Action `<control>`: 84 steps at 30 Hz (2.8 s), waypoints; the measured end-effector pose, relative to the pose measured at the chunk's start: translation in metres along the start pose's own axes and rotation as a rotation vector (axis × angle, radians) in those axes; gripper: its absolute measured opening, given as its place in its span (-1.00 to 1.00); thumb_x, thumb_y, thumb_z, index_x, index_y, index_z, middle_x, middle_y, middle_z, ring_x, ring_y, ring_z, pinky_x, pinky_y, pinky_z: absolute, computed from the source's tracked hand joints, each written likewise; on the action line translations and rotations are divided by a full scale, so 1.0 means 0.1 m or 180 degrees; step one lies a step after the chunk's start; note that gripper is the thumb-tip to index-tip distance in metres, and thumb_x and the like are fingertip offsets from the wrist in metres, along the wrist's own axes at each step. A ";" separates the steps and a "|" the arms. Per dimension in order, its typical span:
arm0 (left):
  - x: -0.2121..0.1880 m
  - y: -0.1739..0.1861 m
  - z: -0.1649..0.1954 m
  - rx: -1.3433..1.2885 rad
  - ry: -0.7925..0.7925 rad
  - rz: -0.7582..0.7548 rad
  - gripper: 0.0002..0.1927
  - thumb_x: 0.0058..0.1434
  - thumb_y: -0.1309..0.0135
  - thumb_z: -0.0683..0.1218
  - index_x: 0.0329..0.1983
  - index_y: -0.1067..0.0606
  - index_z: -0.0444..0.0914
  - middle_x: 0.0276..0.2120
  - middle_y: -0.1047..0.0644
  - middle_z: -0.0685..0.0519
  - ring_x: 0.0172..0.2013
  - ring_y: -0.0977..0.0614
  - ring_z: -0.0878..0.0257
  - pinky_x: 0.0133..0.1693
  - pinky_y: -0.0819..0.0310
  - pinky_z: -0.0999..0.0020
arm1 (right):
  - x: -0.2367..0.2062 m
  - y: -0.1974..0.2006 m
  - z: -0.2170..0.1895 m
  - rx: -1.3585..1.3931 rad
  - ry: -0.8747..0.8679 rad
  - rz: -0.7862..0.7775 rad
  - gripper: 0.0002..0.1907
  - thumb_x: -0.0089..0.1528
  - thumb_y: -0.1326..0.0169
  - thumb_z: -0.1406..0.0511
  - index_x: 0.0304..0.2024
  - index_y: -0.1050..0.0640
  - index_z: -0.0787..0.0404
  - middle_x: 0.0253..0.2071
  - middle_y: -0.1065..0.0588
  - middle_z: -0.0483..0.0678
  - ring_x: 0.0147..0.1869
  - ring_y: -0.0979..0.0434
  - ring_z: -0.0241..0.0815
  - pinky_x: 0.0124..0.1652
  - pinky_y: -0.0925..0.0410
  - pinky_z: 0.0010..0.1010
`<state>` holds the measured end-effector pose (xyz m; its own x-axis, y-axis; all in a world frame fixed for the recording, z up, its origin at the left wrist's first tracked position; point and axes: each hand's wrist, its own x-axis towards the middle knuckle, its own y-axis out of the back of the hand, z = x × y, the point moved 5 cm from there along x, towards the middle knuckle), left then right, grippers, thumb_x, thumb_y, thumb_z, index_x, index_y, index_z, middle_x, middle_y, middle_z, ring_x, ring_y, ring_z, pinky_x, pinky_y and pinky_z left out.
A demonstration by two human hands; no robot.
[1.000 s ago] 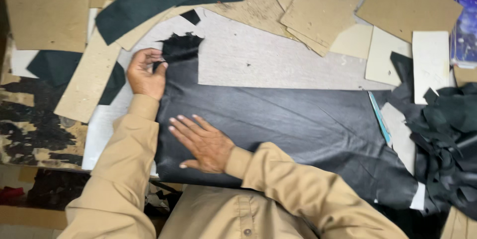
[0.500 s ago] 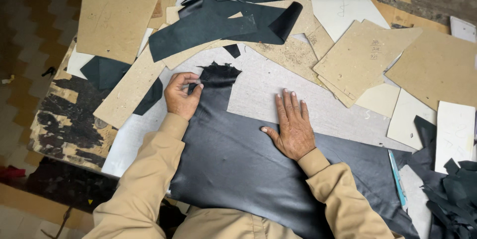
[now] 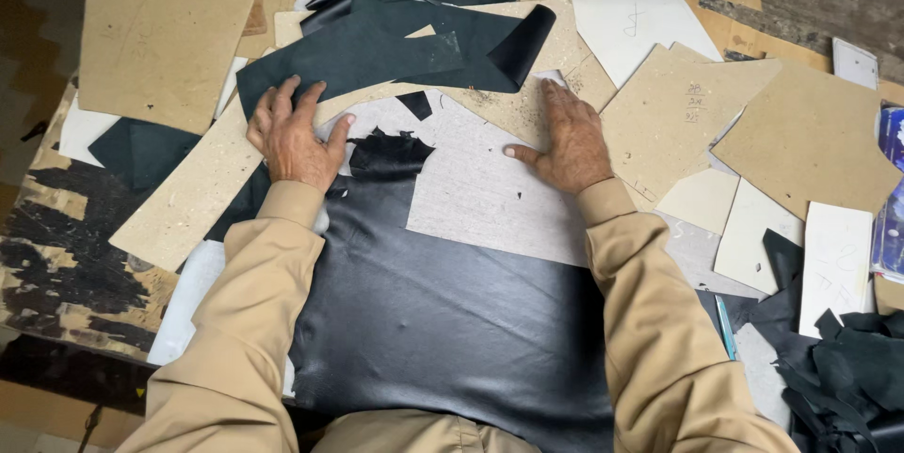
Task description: The person cuts small pieces from dark leather scraps on the worktable, then spreads a large black leather hide flat on the table. They place a cardboard pattern piece on the hide, reposition it, and trace around its edge with a pen.
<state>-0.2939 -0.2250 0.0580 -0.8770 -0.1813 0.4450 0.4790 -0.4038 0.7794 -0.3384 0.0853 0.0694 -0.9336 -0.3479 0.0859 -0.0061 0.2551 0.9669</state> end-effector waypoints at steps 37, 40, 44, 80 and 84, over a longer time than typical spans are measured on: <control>-0.14 -0.14 -0.26 -0.0234 0.0139 0.0169 -0.49 0.28 -0.31 0.10 0.24 -0.55 -0.15 0.32 -0.37 -0.09 0.34 -0.25 -0.15 0.26 0.02 -0.19 | -2.66 0.97 0.78 0.2782 -0.1890 -0.0263 -0.58 0.19 -0.18 0.44 0.12 -0.49 0.34 -0.04 -0.61 0.15 0.02 -0.60 -0.12 0.02 -0.45 -0.26; -0.24 -0.03 -0.26 -0.0590 -0.0145 0.0550 -0.54 0.28 -0.27 -0.01 0.23 -0.55 -0.20 0.36 -0.37 -0.08 0.39 -0.24 -0.15 0.34 -0.03 -0.16 | -3.07 1.10 0.77 0.3857 -0.1406 0.1422 -0.56 0.25 -0.08 0.50 0.20 -0.38 0.31 0.12 -0.55 0.00 0.20 -0.57 -0.21 0.23 -0.42 -0.31; -0.62 0.10 -0.11 -0.0934 -0.0759 0.0388 -0.71 0.39 -0.34 -0.18 0.13 -0.59 -0.29 0.15 -0.54 -0.06 0.16 -0.55 -0.01 0.21 -0.37 0.01 | -3.65 0.95 0.94 0.4775 -0.1103 0.2978 -0.55 0.37 -0.04 0.53 0.30 -0.35 0.25 0.10 -0.55 -0.03 0.15 -0.58 -0.20 0.29 -0.44 -0.34; -1.30 -0.32 0.38 -0.0787 -0.0912 -0.2914 -0.77 0.13 -0.31 -0.11 -0.13 -0.70 -0.16 -0.19 -0.68 0.04 -0.31 -0.68 0.23 -0.22 -0.59 0.39 | -3.84 -0.41 1.70 0.2625 -0.2754 0.2437 -0.52 0.22 -0.28 0.52 0.17 -0.48 0.26 0.00 -0.54 -0.05 -0.19 -0.49 -0.35 -0.14 -0.42 -0.54; -1.35 -0.11 0.55 -0.0552 -0.1600 -0.2093 -0.78 0.22 -0.33 -0.07 -0.07 -0.70 -0.14 -0.10 -0.67 0.08 -0.13 -0.64 0.17 -0.05 -0.55 0.34 | -3.87 -0.34 1.65 0.1621 -0.2654 0.2344 -0.80 0.21 -0.31 0.45 -0.10 -0.68 0.25 -0.04 -0.55 -0.03 -0.26 -0.48 -0.32 -0.21 -0.41 -0.53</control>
<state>-0.1787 -0.1467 0.0138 -0.8341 0.5426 0.0997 -0.1716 -0.4268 0.8879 -0.0360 0.3598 -0.0358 -0.7156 0.6656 0.2118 0.6559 0.5361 0.5314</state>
